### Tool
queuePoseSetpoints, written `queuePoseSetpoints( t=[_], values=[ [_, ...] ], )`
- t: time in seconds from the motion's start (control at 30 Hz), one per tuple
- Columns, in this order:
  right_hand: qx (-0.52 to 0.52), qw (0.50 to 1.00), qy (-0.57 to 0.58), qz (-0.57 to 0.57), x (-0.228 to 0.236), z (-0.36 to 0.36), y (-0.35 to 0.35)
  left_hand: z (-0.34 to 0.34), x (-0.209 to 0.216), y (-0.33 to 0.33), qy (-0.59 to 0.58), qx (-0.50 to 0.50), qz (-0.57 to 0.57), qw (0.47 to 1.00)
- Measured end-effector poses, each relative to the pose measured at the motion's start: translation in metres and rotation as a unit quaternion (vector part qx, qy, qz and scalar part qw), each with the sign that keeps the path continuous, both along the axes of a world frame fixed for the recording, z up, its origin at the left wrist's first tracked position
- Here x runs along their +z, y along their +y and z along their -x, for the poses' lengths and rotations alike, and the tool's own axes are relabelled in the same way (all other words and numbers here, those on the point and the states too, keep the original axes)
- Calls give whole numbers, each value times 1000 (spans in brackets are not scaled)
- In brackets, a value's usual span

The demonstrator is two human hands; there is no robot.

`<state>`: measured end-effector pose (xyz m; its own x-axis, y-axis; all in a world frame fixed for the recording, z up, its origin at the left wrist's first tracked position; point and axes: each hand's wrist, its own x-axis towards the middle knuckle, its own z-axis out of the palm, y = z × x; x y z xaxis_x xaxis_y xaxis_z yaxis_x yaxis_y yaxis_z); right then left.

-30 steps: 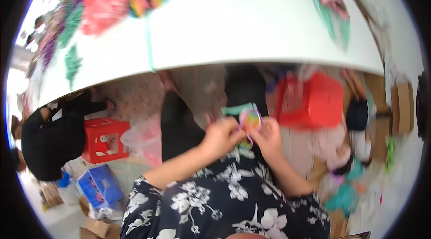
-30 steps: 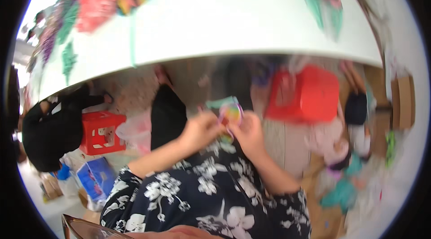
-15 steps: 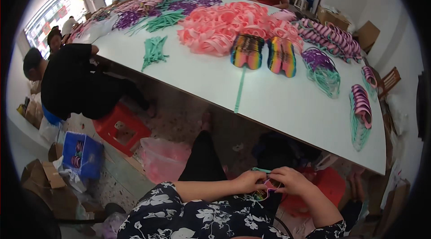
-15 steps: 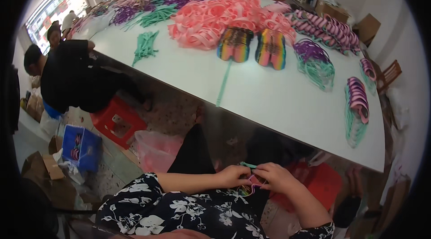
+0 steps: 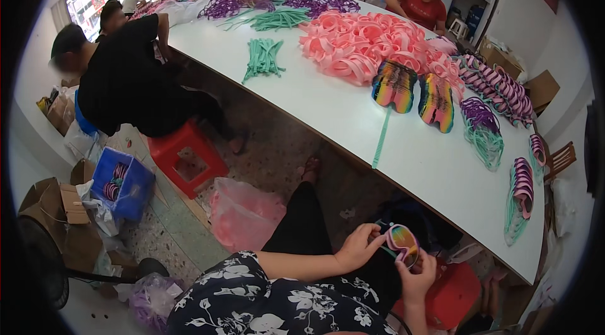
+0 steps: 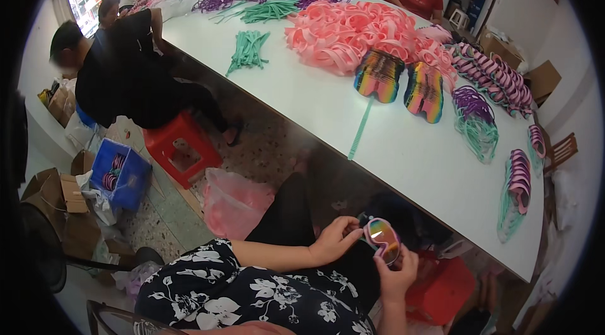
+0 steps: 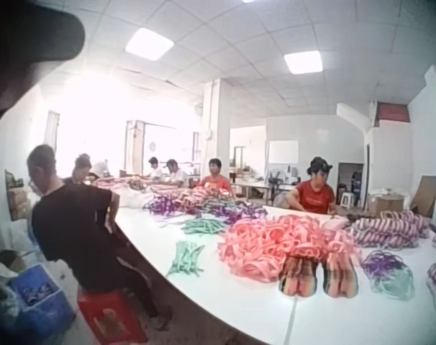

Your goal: Assembling swimming goggles by attaching elastic straps and cleaning lenses.

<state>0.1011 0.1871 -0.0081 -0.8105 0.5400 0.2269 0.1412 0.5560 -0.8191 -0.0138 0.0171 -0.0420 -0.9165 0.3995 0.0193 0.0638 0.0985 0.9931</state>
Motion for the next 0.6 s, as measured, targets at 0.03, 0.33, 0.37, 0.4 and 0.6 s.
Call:
queuePoseSetpoints(
  t=[0.03, 0.33, 0.37, 0.4, 0.6],
  values=[
    [-6, 1000, 9, -20, -6, -3, -14, -3, -4, 1, 21, -19, -5, 1000],
    [-34, 993, -26, -115, -28, -19, -57, -7, -24, 12, 94, -55, 75, 991],
    [-31, 988, -7, -149, -36, -22, -55, -6, -18, 11, 92, -80, 89, 989],
    [-19, 985, -7, -171, -34, -23, -55, -7, -20, 12, 105, -81, 89, 987],
    [-7, 1000, -13, 8, -50, -40, -30, -9, -44, 30, 186, -123, 42, 974]
  ],
)
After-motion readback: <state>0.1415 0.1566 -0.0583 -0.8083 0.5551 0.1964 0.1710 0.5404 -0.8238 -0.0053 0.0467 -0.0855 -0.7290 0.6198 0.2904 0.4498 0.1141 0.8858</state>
